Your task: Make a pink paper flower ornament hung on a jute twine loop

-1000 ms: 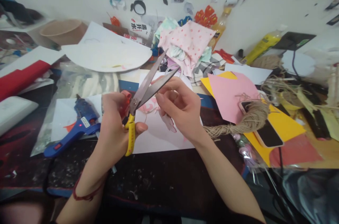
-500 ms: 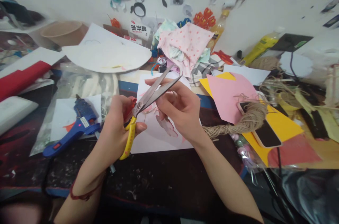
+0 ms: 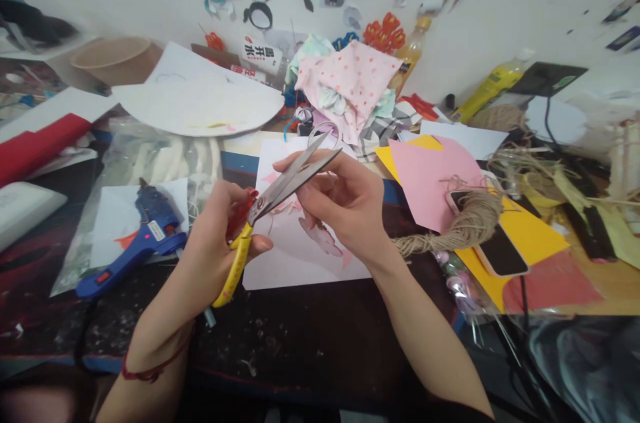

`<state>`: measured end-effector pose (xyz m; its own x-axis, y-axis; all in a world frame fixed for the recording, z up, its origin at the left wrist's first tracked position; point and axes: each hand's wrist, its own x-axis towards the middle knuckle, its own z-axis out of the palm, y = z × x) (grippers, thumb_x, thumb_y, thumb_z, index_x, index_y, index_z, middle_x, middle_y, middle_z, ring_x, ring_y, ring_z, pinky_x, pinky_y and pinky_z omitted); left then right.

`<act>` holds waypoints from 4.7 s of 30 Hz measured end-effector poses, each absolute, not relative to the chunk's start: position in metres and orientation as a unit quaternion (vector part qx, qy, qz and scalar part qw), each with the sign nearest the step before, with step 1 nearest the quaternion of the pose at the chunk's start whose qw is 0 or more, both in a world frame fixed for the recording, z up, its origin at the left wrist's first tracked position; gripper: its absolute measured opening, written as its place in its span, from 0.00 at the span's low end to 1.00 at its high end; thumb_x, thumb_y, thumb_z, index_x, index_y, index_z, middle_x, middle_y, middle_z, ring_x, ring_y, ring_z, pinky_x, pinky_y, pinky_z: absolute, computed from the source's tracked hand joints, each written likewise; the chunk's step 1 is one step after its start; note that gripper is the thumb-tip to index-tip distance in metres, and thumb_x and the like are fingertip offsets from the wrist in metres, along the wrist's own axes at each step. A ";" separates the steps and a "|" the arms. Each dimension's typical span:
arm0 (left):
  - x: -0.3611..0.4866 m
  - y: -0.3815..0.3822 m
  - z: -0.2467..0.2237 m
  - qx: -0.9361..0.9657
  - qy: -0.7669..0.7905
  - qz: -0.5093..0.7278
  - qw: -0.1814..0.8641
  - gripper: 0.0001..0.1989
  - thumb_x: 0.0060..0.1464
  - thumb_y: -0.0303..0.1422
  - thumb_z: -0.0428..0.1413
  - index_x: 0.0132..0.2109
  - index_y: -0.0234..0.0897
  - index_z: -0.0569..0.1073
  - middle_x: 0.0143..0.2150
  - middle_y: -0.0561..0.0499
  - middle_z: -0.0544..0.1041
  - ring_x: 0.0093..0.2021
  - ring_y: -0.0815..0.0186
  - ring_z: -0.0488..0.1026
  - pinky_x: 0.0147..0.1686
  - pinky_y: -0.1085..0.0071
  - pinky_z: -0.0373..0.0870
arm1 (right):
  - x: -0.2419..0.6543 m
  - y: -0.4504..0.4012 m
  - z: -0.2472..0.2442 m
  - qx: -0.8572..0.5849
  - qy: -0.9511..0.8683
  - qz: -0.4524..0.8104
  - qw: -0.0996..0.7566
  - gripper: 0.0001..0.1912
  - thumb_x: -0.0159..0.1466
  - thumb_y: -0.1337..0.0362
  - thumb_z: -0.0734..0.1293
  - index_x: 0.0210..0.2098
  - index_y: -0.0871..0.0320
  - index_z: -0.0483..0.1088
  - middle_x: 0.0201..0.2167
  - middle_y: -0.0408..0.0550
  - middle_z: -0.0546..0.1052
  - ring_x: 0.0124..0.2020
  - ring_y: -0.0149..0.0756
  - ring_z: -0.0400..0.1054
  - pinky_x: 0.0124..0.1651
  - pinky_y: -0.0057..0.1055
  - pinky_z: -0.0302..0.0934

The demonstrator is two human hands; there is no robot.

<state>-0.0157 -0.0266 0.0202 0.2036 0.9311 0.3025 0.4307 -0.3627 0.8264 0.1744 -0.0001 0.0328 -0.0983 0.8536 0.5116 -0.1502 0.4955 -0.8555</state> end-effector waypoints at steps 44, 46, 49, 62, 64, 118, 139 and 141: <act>-0.024 -0.019 0.007 0.691 0.525 0.436 0.238 0.28 0.46 0.46 0.64 0.46 0.40 0.59 0.49 0.45 0.68 0.46 0.58 0.68 0.45 0.60 0.66 | 0.195 0.009 0.032 -0.337 -0.695 0.299 0.560 0.03 0.62 0.63 0.73 0.36 0.52 0.75 0.32 0.44 0.74 0.34 0.33 0.68 0.28 0.30 0.59; -0.025 -0.021 0.013 0.696 0.525 0.415 0.261 0.25 0.47 0.45 0.63 0.44 0.41 0.59 0.49 0.46 0.71 0.44 0.59 0.69 0.44 0.62 0.66 | 0.196 0.011 0.032 -0.316 -0.712 0.283 0.559 0.03 0.62 0.65 0.72 0.36 0.52 0.75 0.32 0.45 0.74 0.35 0.34 0.68 0.28 0.30 0.58; -0.026 -0.022 0.019 0.701 0.515 0.392 0.298 0.22 0.50 0.46 0.62 0.43 0.41 0.60 0.46 0.47 0.73 0.42 0.61 0.70 0.43 0.63 0.67 | 0.197 0.012 0.033 -0.299 -0.732 0.265 0.551 0.05 0.61 0.67 0.73 0.36 0.52 0.74 0.31 0.44 0.73 0.33 0.32 0.66 0.28 0.30 0.55; -0.025 -0.022 0.025 0.679 0.528 0.358 0.363 0.29 0.45 0.56 0.63 0.41 0.40 0.62 0.36 0.50 0.73 0.34 0.64 0.69 0.35 0.69 0.65 | 0.197 0.008 0.035 -0.275 -0.750 0.267 0.540 0.13 0.58 0.76 0.71 0.38 0.52 0.75 0.35 0.42 0.74 0.31 0.29 0.65 0.30 0.29 0.57; -0.025 -0.022 0.027 0.677 0.531 0.353 0.366 0.30 0.45 0.57 0.63 0.39 0.40 0.62 0.36 0.50 0.74 0.34 0.64 0.69 0.34 0.69 0.65 | 0.197 0.008 0.034 -0.278 -0.751 0.267 0.536 0.14 0.58 0.76 0.71 0.38 0.52 0.75 0.35 0.42 0.75 0.32 0.30 0.65 0.31 0.30 0.58; 0.006 -0.029 0.040 0.518 0.432 0.567 0.473 0.24 0.48 0.39 0.69 0.36 0.41 0.58 0.34 0.56 0.76 0.27 0.74 0.65 0.28 0.73 0.65 | 0.164 -0.003 0.018 -0.383 -0.763 -0.079 0.514 0.03 0.64 0.68 0.71 0.37 0.53 0.73 0.27 0.43 0.78 0.26 0.30 0.68 0.29 0.30 0.59; -0.029 -0.025 0.081 0.728 0.363 0.474 0.338 0.16 0.51 0.29 0.62 0.35 0.41 0.60 0.27 0.58 0.71 0.26 0.71 0.68 0.27 0.73 0.63 | 0.167 -0.020 0.054 -0.350 -0.725 0.394 0.443 0.22 0.62 0.57 0.74 0.55 0.52 0.72 0.54 0.50 0.78 0.53 0.40 0.73 0.59 0.43 0.66; -0.032 -0.025 0.088 0.747 0.355 0.471 0.307 0.15 0.50 0.28 0.62 0.35 0.41 0.60 0.28 0.57 0.72 0.27 0.71 0.69 0.27 0.73 0.63 | 0.166 -0.019 0.060 -0.361 -0.697 0.410 0.464 0.12 0.63 0.56 0.73 0.43 0.54 0.79 0.43 0.48 0.83 0.46 0.38 0.77 0.54 0.40 0.70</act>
